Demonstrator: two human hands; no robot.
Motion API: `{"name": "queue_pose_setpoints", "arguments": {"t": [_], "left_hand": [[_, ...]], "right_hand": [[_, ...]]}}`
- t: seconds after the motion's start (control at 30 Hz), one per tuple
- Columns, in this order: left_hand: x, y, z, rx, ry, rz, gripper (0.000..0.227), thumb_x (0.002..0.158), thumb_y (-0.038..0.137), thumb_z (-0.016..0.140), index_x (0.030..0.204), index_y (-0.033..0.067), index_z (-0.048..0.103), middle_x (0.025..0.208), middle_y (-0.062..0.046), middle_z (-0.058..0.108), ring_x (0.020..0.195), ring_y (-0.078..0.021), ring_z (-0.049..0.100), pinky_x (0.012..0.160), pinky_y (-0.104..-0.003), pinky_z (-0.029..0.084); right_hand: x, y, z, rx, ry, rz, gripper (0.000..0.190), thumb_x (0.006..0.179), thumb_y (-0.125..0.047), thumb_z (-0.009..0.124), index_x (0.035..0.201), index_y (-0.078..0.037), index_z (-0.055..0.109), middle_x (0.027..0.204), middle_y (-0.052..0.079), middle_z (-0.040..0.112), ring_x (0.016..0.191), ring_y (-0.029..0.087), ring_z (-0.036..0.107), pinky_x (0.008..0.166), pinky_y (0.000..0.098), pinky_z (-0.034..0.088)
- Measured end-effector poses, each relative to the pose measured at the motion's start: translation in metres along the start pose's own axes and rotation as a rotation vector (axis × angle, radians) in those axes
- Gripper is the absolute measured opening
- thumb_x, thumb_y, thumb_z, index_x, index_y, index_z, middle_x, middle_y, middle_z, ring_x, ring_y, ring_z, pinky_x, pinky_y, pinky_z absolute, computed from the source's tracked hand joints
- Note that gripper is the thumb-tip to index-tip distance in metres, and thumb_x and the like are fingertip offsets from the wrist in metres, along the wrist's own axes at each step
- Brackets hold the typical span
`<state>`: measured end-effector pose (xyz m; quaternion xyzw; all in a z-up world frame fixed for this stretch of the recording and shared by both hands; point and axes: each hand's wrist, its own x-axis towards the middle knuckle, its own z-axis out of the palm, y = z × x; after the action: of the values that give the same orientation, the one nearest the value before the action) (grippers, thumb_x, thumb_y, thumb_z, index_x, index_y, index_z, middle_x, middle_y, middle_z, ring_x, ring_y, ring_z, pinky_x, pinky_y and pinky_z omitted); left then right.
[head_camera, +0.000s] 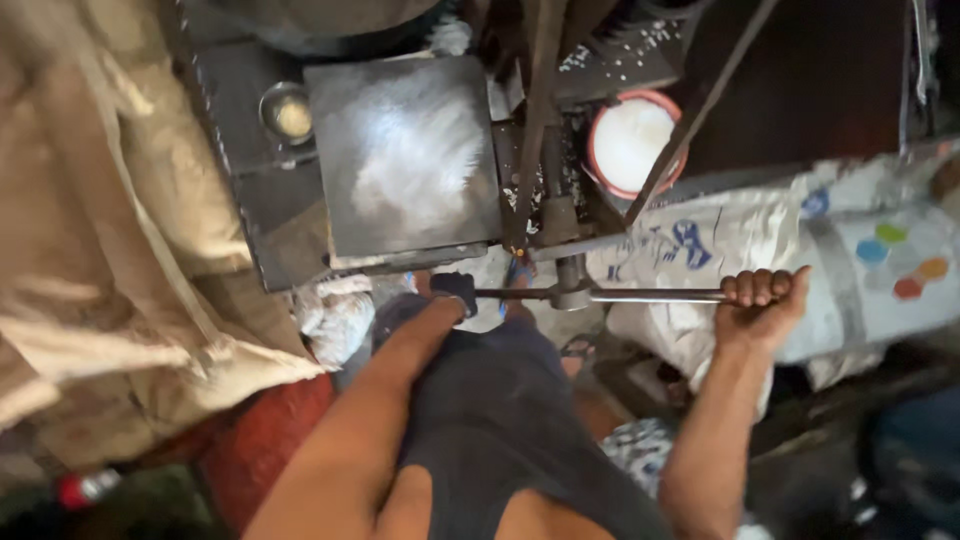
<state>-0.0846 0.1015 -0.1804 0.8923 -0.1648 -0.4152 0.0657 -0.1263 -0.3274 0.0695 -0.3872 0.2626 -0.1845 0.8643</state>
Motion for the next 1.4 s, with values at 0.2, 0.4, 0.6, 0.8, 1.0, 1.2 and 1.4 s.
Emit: {"name": "queue_pose_setpoints", "arguments": {"t": [0.2, 0.4, 0.6, 0.8, 1.0, 1.2, 1.4], "left_hand": [[0.023, -0.023, 0.000, -0.005, -0.271, 0.494, 0.055, 0.091, 0.058, 0.069, 0.112, 0.0085, 0.080, 0.111, -0.016, 0.073, 0.102, -0.0311, 0.069, 0.091, -0.044, 0.053], [-0.009, -0.053, -0.067, -1.086, -0.434, 0.450, 0.031, 0.087, 0.016, 0.064, 0.113, 0.0040, 0.076, 0.091, -0.011, 0.076, 0.071, -0.0176, 0.071, 0.066, -0.035, 0.062], [-0.036, -0.092, -0.119, -1.578, 0.295, 0.290, 0.026, 0.100, 0.015, 0.067, 0.119, -0.0016, 0.070, 0.093, -0.010, 0.072, 0.076, -0.0166, 0.067, 0.069, -0.034, 0.058], [-0.058, -0.089, -0.145, -1.841, 0.323, -0.070, 0.020, 0.093, 0.015, 0.068, 0.103, -0.0021, 0.071, 0.077, -0.013, 0.070, 0.060, -0.0220, 0.066, 0.054, -0.036, 0.054], [-0.048, -0.069, -0.166, -1.584, 0.314, -0.008, 0.027, 0.095, 0.022, 0.065, 0.107, -0.0022, 0.069, 0.083, -0.013, 0.073, 0.062, -0.0225, 0.066, 0.056, -0.035, 0.054], [0.031, -0.019, -0.214, -0.718, 0.696, 0.031, 0.062, 0.084, 0.047, 0.075, 0.128, 0.0073, 0.059, 0.098, -0.017, 0.074, 0.087, -0.0386, 0.068, 0.071, -0.049, 0.052], [0.123, -0.010, -0.248, -0.223, 1.010, 0.376, 0.049, 0.091, 0.039, 0.072, 0.130, 0.0117, 0.060, 0.106, -0.016, 0.075, 0.097, -0.0384, 0.069, 0.082, -0.050, 0.053]], "right_hand": [[-0.139, 0.063, 0.105, -0.296, -0.582, 0.648, 0.018, 0.086, -0.018, 0.082, 0.089, -0.001, 0.075, 0.108, 0.020, 0.076, 0.095, 0.035, 0.074, 0.089, 0.0517, 0.060], [-0.150, 0.271, 0.147, -0.905, -1.379, 0.506, 0.033, 0.108, -0.032, 0.054, 0.122, -0.005, 0.068, 0.117, 0.008, 0.074, 0.112, 0.018, 0.068, 0.100, 0.0345, 0.053], [-0.130, 0.417, 0.109, -1.778, -1.095, 0.250, 0.030, 0.101, -0.039, 0.059, 0.107, -0.016, 0.077, 0.110, 0.011, 0.074, 0.104, 0.034, 0.070, 0.089, 0.0511, 0.053], [-0.097, 0.337, 0.140, -1.183, -1.305, 0.157, 0.030, 0.100, -0.035, 0.065, 0.102, -0.007, 0.076, 0.097, 0.016, 0.076, 0.090, 0.030, 0.072, 0.078, 0.0451, 0.056], [-0.034, 0.227, 0.197, -0.845, -0.412, -0.395, 0.029, 0.107, -0.023, 0.061, 0.093, 0.001, 0.070, 0.088, 0.009, 0.070, 0.080, 0.013, 0.066, 0.071, 0.0294, 0.054], [0.131, 0.239, 0.198, -0.880, -0.097, -0.521, 0.018, 0.102, -0.014, 0.063, 0.103, 0.002, 0.070, 0.084, 0.006, 0.069, 0.071, 0.012, 0.064, 0.063, 0.0317, 0.052], [0.194, 0.269, 0.171, -0.759, -0.191, -0.011, 0.019, 0.100, -0.010, 0.057, 0.089, 0.002, 0.068, 0.066, 0.007, 0.067, 0.050, 0.013, 0.060, 0.046, 0.0304, 0.047]]}}
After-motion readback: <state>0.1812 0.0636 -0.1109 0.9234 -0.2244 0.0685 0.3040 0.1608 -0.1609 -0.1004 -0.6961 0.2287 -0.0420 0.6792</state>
